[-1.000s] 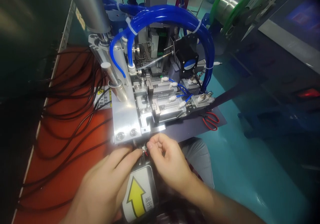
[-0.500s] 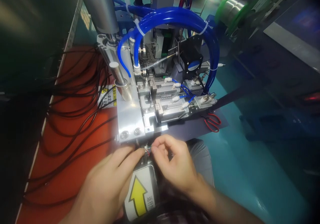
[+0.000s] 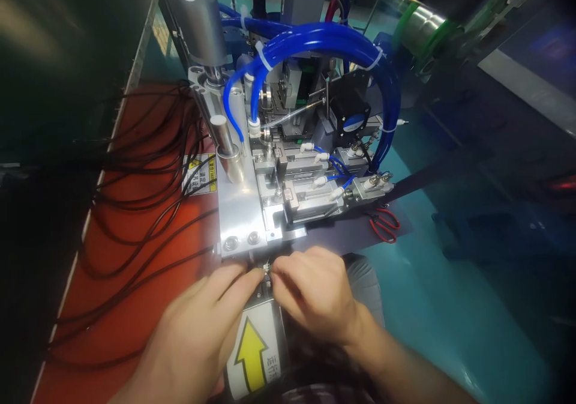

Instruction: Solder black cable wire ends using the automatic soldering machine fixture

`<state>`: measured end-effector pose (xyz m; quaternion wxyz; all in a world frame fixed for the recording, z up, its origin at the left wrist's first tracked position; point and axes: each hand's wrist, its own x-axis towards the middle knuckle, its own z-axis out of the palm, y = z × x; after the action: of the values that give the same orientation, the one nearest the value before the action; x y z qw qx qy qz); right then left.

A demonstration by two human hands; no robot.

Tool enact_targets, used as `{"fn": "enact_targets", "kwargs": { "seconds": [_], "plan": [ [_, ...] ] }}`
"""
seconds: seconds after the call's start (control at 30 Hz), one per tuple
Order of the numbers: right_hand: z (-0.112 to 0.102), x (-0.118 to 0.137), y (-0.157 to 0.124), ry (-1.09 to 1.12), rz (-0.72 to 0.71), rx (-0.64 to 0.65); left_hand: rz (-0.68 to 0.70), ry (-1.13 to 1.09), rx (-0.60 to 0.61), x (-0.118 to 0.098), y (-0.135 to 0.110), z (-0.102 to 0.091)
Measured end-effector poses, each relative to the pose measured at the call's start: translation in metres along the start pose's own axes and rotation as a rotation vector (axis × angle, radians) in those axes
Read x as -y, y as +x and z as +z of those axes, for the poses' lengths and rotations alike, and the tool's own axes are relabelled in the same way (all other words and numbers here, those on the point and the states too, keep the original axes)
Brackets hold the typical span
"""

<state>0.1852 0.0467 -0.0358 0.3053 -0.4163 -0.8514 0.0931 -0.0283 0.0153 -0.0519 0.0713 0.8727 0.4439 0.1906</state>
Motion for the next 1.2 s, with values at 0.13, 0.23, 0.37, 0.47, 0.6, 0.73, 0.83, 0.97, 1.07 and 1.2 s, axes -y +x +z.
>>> {"fn": "enact_targets", "kwargs": {
  "seconds": [0.13,0.23,0.37,0.47,0.6,0.73,0.83,0.97,1.07,1.2],
  "plan": [
    [0.000,-0.002,0.004,0.045,-0.015,0.024,-0.006,-0.005,-0.009,-0.002,0.001,0.000],
    [0.002,0.000,0.004,0.178,0.099,0.014,-0.012,-0.001,0.002,-0.002,-0.001,0.000],
    [0.006,0.007,0.002,0.439,0.420,0.005,0.003,-0.012,-0.002,-0.001,-0.002,0.001],
    [0.008,0.011,0.000,0.616,0.627,0.016,-0.016,-0.021,-0.012,-0.002,-0.002,0.001],
    [0.011,0.009,-0.005,0.730,0.748,-0.033,-0.053,-0.039,-0.003,-0.005,-0.003,0.001],
    [0.011,0.005,-0.011,0.745,0.744,-0.051,-0.048,-0.037,-0.007,-0.004,-0.002,0.000],
    [0.010,0.007,-0.010,0.729,0.723,-0.027,-0.015,-0.020,0.002,-0.002,-0.002,0.000],
    [0.008,0.010,-0.006,0.684,0.683,0.017,0.015,0.006,-0.012,0.001,-0.001,-0.001],
    [0.008,0.011,-0.004,0.668,0.662,0.035,0.023,0.015,-0.021,0.001,-0.001,-0.001],
    [0.009,0.010,-0.005,0.653,0.654,0.052,0.017,0.007,-0.022,-0.001,-0.002,-0.001]
  ]
}}
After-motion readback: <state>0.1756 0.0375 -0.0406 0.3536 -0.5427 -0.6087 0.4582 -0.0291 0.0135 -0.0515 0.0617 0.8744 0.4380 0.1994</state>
